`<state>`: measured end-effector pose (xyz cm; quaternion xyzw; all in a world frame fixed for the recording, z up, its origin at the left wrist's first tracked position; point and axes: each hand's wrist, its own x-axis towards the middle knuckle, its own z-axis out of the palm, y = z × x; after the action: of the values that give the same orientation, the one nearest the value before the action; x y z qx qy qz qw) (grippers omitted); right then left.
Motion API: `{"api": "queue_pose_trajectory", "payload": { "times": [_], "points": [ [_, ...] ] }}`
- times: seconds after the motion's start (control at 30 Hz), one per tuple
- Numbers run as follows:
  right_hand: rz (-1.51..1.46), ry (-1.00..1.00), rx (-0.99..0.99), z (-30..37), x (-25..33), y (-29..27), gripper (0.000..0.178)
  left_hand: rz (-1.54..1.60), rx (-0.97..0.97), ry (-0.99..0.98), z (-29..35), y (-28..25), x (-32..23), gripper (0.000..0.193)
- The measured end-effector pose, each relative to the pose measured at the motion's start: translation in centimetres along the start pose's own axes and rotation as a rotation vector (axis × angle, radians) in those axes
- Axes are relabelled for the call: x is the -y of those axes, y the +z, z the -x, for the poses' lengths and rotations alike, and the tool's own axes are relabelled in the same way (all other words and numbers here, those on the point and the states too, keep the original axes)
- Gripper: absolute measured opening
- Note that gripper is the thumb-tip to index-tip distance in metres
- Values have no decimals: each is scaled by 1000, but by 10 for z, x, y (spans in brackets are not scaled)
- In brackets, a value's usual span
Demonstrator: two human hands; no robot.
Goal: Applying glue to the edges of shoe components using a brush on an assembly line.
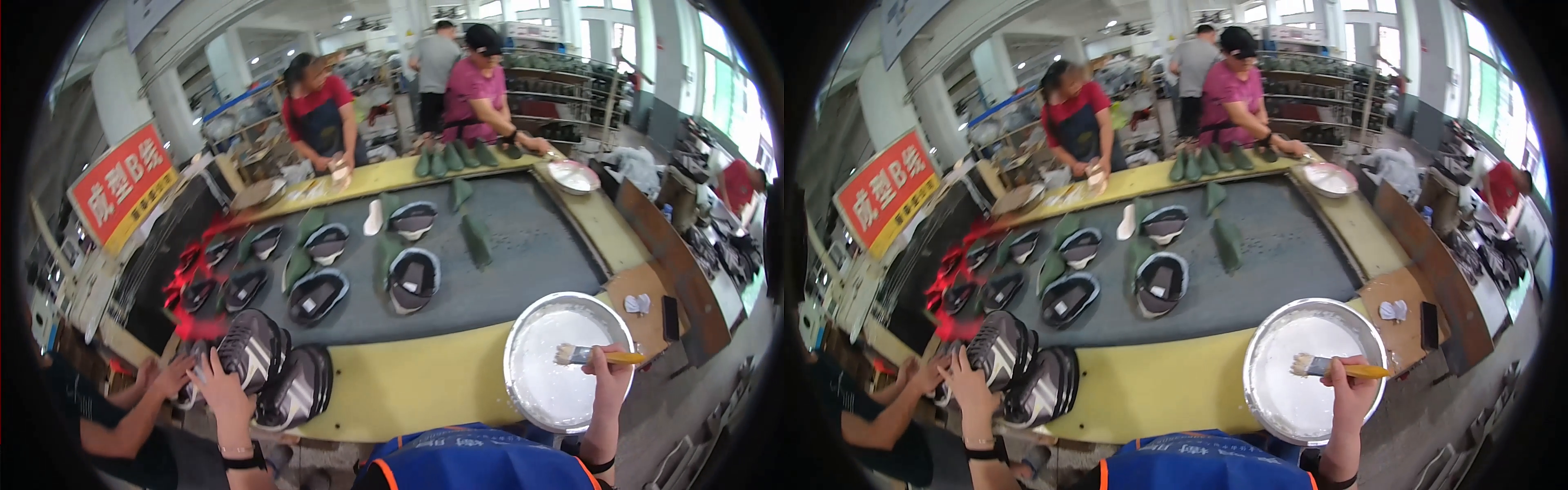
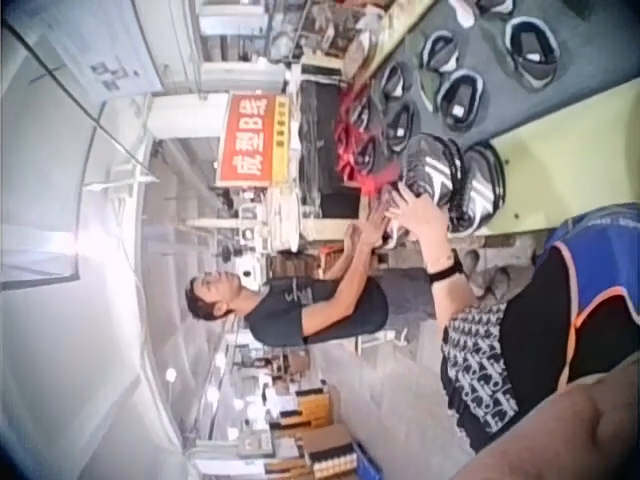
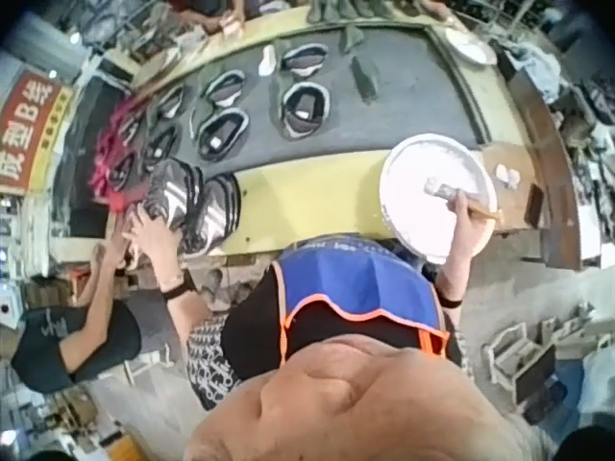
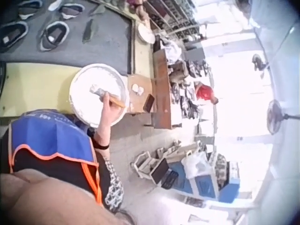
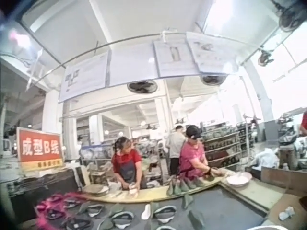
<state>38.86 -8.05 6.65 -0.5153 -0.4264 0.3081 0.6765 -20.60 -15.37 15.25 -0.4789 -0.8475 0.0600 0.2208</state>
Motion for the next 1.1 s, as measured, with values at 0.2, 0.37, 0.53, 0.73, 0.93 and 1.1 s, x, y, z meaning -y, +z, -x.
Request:
{"api": "queue_pose_trajectory", "payload": {
  "times": [0.2,0.37,0.53,0.73,0.93,1.1],
  "points": [
    [-21,-47,19,-3,6,2,10,327,-288,210,9,-29,-95,42],
    [-6,-9,-28,7,6,-1,10,275,93,836,42,-20,-209,48],
    [49,28,-90,14,13,-15,9,376,423,1069,58,-21,-254,44],
    [32,68,-139,10,16,-18,12,476,428,1253,28,-17,-261,45],
    [-42,190,-151,2,5,-8,13,671,369,1126,33,-1,-275,97],
    [19,226,-206,2,-16,-29,14,687,612,1186,22,-5,-256,91]
  ]
}}
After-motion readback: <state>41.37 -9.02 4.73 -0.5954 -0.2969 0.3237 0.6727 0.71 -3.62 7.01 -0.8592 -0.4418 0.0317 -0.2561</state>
